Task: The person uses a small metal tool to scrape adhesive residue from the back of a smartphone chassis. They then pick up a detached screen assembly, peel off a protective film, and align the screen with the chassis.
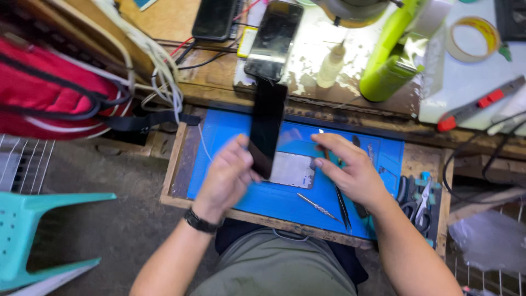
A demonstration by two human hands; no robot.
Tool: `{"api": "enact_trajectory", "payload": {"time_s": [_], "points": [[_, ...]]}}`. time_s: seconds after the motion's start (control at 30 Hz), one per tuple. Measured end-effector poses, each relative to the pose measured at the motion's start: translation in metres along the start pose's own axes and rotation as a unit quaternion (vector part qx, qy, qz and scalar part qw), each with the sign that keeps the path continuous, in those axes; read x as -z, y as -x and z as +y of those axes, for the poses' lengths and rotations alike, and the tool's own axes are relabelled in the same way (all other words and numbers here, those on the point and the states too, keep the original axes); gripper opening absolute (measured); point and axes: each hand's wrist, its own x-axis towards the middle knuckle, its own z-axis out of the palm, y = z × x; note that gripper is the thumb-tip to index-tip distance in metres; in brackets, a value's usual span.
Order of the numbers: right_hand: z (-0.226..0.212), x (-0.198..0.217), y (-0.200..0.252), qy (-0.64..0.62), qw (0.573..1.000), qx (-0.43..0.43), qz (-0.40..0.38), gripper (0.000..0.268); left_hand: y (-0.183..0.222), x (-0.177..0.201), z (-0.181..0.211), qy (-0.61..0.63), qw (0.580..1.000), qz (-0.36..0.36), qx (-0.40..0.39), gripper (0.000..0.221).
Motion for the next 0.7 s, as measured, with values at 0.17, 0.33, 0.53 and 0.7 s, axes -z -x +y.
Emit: {"api": "enact_trajectory", "payload": {"time_s": [0.17, 0.33, 0.53, 0.7], "points": [[0.006, -0.008, 0.009, -0.359, 0.933, -0.015, 0.028, 0.063, 0.02, -0.009, -0.054, 0.207, 0.937, -0.099, 0.264, 0.04], [0.022, -0.007, 0.011, -0.38, 0.919, -0.086, 0.063, 0.048, 0.021, -0.018, -0.072, 0.22, 0.922, -0.172, 0.268, 0.046], [0.019, -0.005, 0.012, -0.365, 0.924, -0.073, 0.088, 0.043, 0.01, -0.03, -0.057, 0.038, 0.982, -0.072, 0.173, 0.054], [0.014, -0.006, 0.012, -0.29, 0.948, -0.098, 0.092, 0.044, 0.009, -0.021, -0.055, -0.256, 0.958, -0.117, 0.051, 0.042]]}}
